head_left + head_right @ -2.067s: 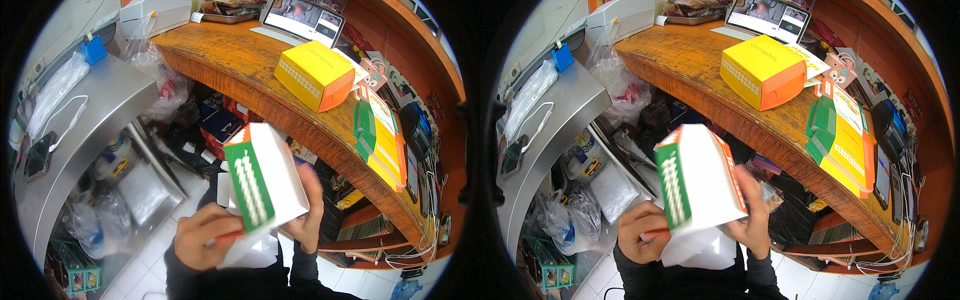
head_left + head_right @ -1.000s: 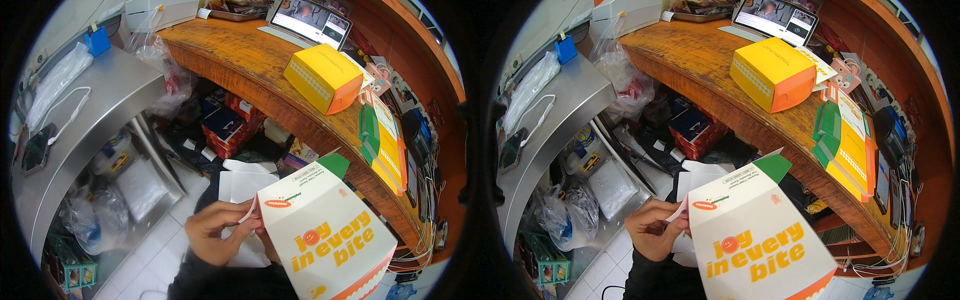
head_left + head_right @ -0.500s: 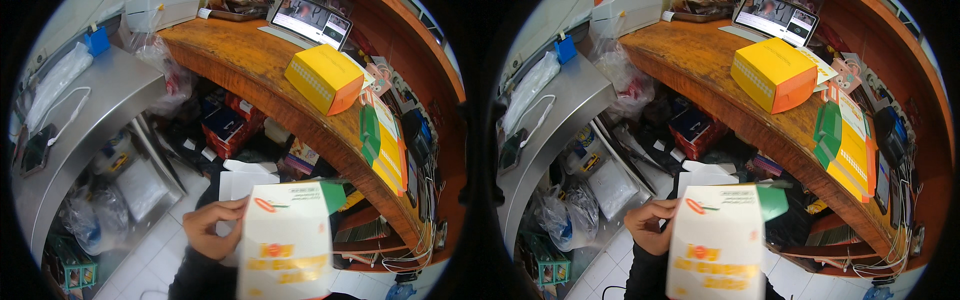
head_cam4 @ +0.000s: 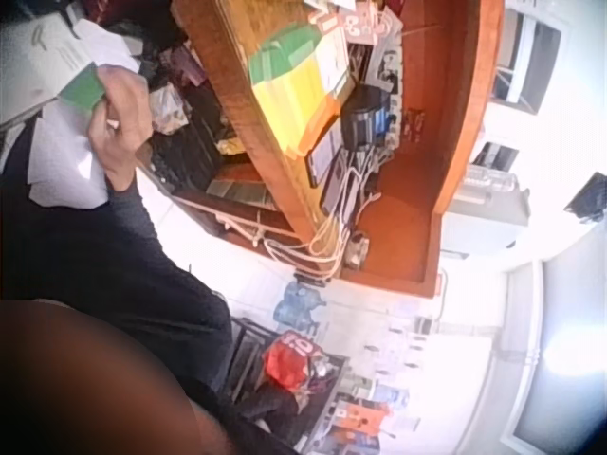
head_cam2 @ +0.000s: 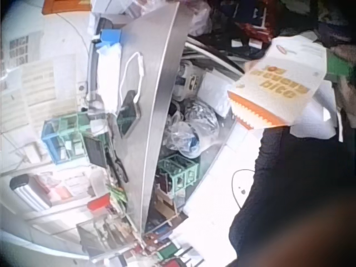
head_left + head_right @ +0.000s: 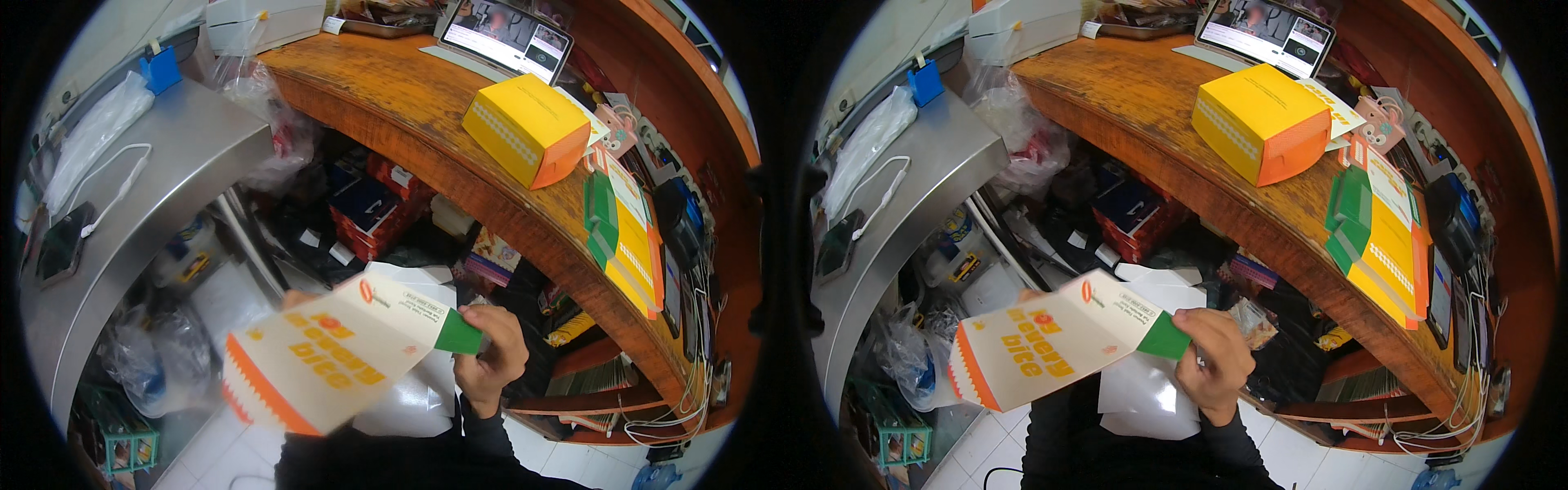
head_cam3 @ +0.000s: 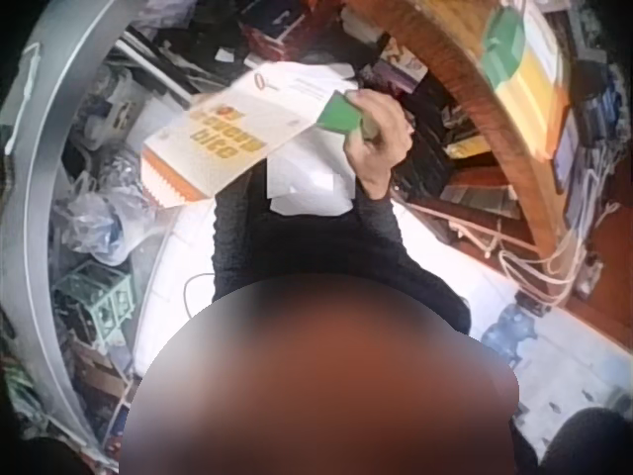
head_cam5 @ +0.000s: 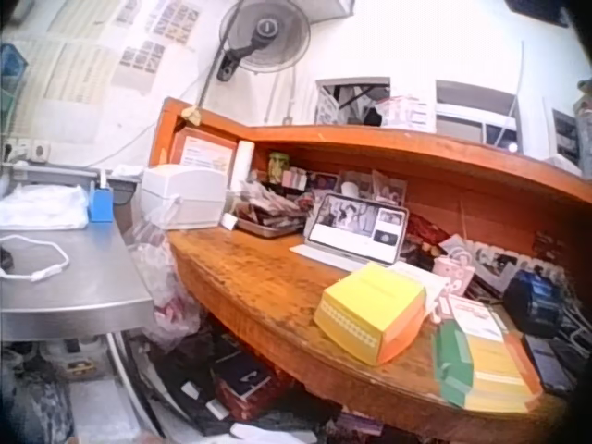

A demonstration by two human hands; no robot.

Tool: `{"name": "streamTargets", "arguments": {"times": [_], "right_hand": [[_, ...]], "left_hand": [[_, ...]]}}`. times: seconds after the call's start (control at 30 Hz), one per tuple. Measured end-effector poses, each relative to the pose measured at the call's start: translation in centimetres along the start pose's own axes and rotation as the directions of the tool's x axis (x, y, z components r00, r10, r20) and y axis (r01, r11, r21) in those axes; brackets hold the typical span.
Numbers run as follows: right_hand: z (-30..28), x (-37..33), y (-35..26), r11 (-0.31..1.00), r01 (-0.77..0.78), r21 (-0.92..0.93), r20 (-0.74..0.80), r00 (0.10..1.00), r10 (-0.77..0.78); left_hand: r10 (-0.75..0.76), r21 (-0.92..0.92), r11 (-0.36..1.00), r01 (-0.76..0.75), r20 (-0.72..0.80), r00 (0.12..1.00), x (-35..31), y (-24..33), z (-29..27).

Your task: The person repeatedly folds flat paperboard pieces into small rectangular boxes with checkered patterns. They fold the sides, tuck flaps, and place each completed box on a wooden counter. The process is repeated continuously throughout the clip.

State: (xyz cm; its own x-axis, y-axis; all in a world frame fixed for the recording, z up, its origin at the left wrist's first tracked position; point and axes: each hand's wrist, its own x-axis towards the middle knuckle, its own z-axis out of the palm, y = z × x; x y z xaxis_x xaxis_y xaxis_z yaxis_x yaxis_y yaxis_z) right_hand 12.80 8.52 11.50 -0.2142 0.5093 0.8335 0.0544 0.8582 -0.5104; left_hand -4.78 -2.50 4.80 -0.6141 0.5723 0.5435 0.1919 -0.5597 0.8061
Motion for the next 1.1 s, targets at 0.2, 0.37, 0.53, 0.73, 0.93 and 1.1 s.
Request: {"name": "streamTargets", "arguments": {"times": [0.2,0.37,0.53,0.73,0.93,1.1], "right_hand": [[-0.2,-0.1,-1.3,0.975,0.203,-0.085,0.230,0.957,-0.179],[-0.2,-0.2,-1.3,0.997,-0.071,0.024,0.186,0.980,0.065],[-0.1,-1.0,-1.5,0.555,-0.624,0.550,0.381,0.779,0.498],[-0.3,-1.8,-1.3,0.618,-0.536,0.576,0.360,0.844,0.396],[-0.1,-1.7,-1.1,0.691,-0.437,0.575,0.297,0.899,0.322],[-0.3,-1.4,-2.3,0.766,-0.299,0.569,0.226,0.953,0.203]], "left_hand": [[-0.082,-0.016,0.996,0.089,0.245,0.966,-1.5,2.5,3.1],[-0.071,0.624,0.781,-0.020,0.120,0.990,-0.2,5.3,4.5],[0.145,0.660,0.730,-0.179,0.107,0.984,0.3,5.6,4.4],[0.001,0.606,0.796,-0.011,0.016,1.000,-0.2,5.1,4.9],[-0.054,0.475,0.874,-0.097,0.293,0.955,0.4,6.2,3.5],[-0.059,0.397,0.916,-0.053,0.264,0.963,0.0,6.1,3.6]]}}
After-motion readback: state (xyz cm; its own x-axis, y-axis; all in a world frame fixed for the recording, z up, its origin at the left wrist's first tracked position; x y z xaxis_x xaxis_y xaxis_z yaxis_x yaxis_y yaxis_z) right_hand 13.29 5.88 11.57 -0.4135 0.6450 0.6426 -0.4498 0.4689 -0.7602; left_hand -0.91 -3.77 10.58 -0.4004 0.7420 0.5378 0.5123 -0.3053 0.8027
